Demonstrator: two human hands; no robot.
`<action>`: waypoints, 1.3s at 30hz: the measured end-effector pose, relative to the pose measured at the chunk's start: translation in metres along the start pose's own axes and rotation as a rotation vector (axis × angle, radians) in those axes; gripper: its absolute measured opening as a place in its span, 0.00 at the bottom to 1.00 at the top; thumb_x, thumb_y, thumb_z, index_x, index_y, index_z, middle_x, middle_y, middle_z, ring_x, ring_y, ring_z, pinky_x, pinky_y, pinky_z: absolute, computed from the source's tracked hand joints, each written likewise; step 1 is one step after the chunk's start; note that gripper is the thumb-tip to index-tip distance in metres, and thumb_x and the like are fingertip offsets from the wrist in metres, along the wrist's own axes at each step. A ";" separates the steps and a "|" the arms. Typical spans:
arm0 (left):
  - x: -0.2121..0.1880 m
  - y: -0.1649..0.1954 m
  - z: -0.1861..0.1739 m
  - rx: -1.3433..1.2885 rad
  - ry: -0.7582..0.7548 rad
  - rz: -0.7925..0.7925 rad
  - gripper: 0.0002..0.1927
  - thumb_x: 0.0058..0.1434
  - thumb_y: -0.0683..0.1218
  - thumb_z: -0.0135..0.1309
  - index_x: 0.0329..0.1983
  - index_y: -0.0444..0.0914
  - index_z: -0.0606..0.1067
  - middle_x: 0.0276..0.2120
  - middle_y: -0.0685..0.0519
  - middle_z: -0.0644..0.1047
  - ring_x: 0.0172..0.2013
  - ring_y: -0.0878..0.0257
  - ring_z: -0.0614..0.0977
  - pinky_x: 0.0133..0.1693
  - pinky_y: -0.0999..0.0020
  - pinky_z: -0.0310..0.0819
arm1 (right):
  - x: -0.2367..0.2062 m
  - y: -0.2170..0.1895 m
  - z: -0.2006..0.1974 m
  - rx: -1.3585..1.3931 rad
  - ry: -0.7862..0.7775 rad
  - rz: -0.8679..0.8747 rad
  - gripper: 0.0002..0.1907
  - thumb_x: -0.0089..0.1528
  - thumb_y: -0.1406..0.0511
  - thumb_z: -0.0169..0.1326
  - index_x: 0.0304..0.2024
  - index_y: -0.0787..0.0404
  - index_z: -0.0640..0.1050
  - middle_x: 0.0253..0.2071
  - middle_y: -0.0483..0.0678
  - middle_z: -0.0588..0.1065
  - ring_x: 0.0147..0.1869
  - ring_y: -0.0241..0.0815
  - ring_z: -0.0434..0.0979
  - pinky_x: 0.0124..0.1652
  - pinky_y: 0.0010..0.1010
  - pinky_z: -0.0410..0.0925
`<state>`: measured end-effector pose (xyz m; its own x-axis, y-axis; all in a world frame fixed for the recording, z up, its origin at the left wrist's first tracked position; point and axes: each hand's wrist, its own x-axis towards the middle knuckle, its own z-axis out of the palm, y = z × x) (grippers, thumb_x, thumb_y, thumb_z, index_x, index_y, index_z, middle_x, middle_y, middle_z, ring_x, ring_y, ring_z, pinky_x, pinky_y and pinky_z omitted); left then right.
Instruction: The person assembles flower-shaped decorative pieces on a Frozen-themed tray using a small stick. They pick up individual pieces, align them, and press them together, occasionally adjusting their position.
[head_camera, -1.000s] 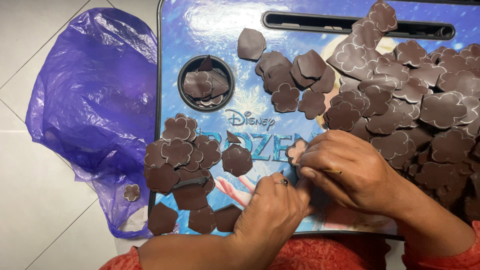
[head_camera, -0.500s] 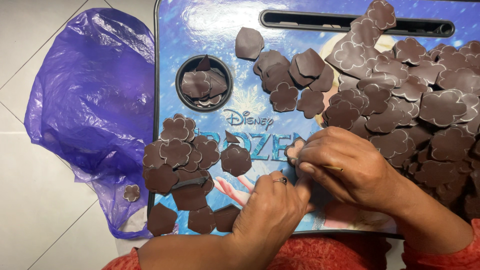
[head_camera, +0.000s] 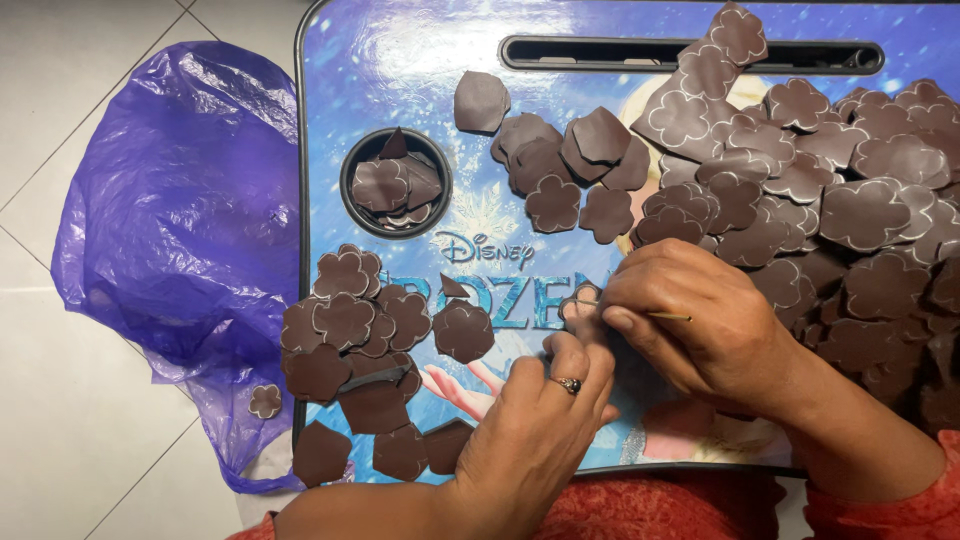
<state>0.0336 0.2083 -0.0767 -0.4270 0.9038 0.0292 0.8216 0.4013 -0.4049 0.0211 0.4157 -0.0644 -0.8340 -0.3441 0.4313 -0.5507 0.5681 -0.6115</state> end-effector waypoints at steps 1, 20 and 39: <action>0.000 0.000 0.000 0.005 0.036 -0.053 0.33 0.66 0.66 0.42 0.56 0.36 0.75 0.52 0.53 0.74 0.48 0.62 0.72 0.36 0.72 0.62 | 0.000 0.000 0.000 0.004 0.004 -0.008 0.04 0.64 0.71 0.56 0.40 0.66 0.75 0.37 0.51 0.76 0.42 0.50 0.78 0.47 0.40 0.72; 0.009 -0.019 0.000 -0.426 0.039 -0.036 0.30 0.60 0.62 0.54 0.55 0.35 0.74 0.58 0.46 0.72 0.44 0.58 0.74 0.38 0.65 0.67 | -0.004 0.004 -0.017 0.001 -0.075 0.025 0.05 0.60 0.69 0.60 0.34 0.64 0.77 0.27 0.50 0.72 0.32 0.49 0.73 0.35 0.39 0.67; 0.040 -0.043 0.008 -0.799 0.335 -0.272 0.20 0.56 0.50 0.61 0.50 0.37 0.77 0.48 0.51 0.76 0.47 0.53 0.76 0.46 0.57 0.70 | -0.019 -0.015 -0.016 0.066 -0.074 -0.230 0.09 0.60 0.63 0.55 0.35 0.64 0.73 0.37 0.52 0.74 0.35 0.51 0.75 0.35 0.40 0.69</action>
<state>-0.0217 0.2260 -0.0651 -0.6151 0.7085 0.3460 0.7790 0.4784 0.4053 0.0454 0.4255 -0.0526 -0.6854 -0.5140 0.5158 -0.7253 0.4190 -0.5462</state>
